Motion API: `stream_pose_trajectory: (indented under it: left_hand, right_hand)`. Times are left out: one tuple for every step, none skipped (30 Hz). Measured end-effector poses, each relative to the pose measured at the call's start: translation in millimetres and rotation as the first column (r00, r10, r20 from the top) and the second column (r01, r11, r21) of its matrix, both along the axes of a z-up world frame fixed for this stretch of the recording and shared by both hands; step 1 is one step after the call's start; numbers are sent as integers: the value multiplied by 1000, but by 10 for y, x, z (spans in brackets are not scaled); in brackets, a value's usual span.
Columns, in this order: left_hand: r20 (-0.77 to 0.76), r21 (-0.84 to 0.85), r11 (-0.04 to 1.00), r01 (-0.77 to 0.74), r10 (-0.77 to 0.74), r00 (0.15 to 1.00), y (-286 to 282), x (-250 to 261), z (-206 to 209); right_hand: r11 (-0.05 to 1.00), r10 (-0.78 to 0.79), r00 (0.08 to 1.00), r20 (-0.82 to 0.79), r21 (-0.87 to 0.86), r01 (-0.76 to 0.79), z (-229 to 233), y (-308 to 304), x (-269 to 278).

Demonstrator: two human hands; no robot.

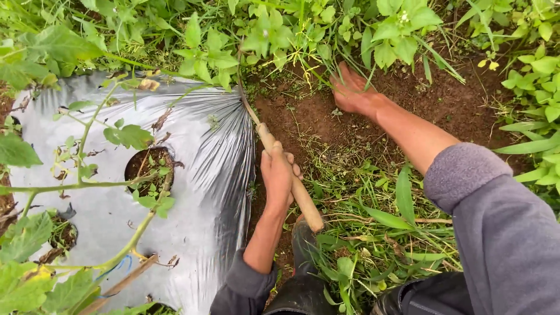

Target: The person uses a sickle to cut weeds growing between rows of plants covered with plastic mulch. They repeatedly swing the tool to sever the weeds at the base, then gather the cut vegetation by hand and place it into a pile on the ground.

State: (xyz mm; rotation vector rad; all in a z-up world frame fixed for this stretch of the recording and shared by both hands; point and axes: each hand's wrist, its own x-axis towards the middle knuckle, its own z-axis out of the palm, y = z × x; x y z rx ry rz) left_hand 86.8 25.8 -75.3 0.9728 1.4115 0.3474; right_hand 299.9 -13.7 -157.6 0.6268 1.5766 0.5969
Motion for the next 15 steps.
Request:
stream_pose_trajectory:
  left_hand:
    - [2, 1, 1000, -7, 7, 1000, -33, 48, 66]
    - [2, -21, 1000, 18, -18, 1000, -44, 101, 133]
    - [4, -43, 998, 42, -42, 999, -54, 159, 195]
    - [1, -41, 998, 39, -39, 999, -67, 152, 123]
    - [-28, -28, 999, -16, 15, 999, -81, 150, 46]
    - [-53, -17, 998, -64, 63, 997, -92, 167, -42]
    - [-52, -18, 998, -59, 58, 997, -56, 179, -110]
    - [-62, 0, 997, -75, 75, 995, -47, 179, -172]
    - [-72, 18, 996, -90, 91, 993, -35, 177, -231]
    - [-71, 20, 996, -91, 93, 993, 0, 168, -308]
    - [-95, 44, 996, -80, 83, 992, 35, 160, -380]
    - [-117, 64, 996, -63, 70, 991, 56, 173, -455]
    - [-113, 63, 996, -60, 67, 991, 76, 190, -529]
    - [-121, 55, 997, -51, 58, 991, 92, 195, -598]
    - [-129, 48, 998, -42, 48, 991, 109, 199, -667]
  right_hand:
    - [1000, 7, 1000, 2, 1, -7, -16, -10, -2]
    - [1000, -20, 999, -43, 14, 21, -35, -6, -1]
    - [998, -46, 995, -89, 26, 49, -57, -1, 4]
    - [999, -43, 995, -91, 27, 46, -84, 17, 8]
    - [995, -81, 983, -163, 38, 88, -116, 35, 16]
    - [989, -125, 965, -231, 44, 139, -152, 37, 45]
    - [989, -129, 965, -230, 43, 143, -184, 42, 53]
    - [981, -171, 939, -299, 41, 191, -214, 21, 48]
    - [970, -210, 907, -366, 35, 239, -240, 3, 41]
    - [971, -208, 907, -365, 37, 238, -254, 24, 36]
    - [959, -240, 871, -429, 36, 282, -264, 44, 32]
    - [944, -273, 829, -488, 30, 329, -270, 39, 48]
    - [943, -276, 830, -484, 30, 331, -271, 50, 59]
    - [926, -307, 782, -542, 20, 377, -271, 57, 56]
    - [907, -334, 729, -597, 7, 421, -272, 66, 51]
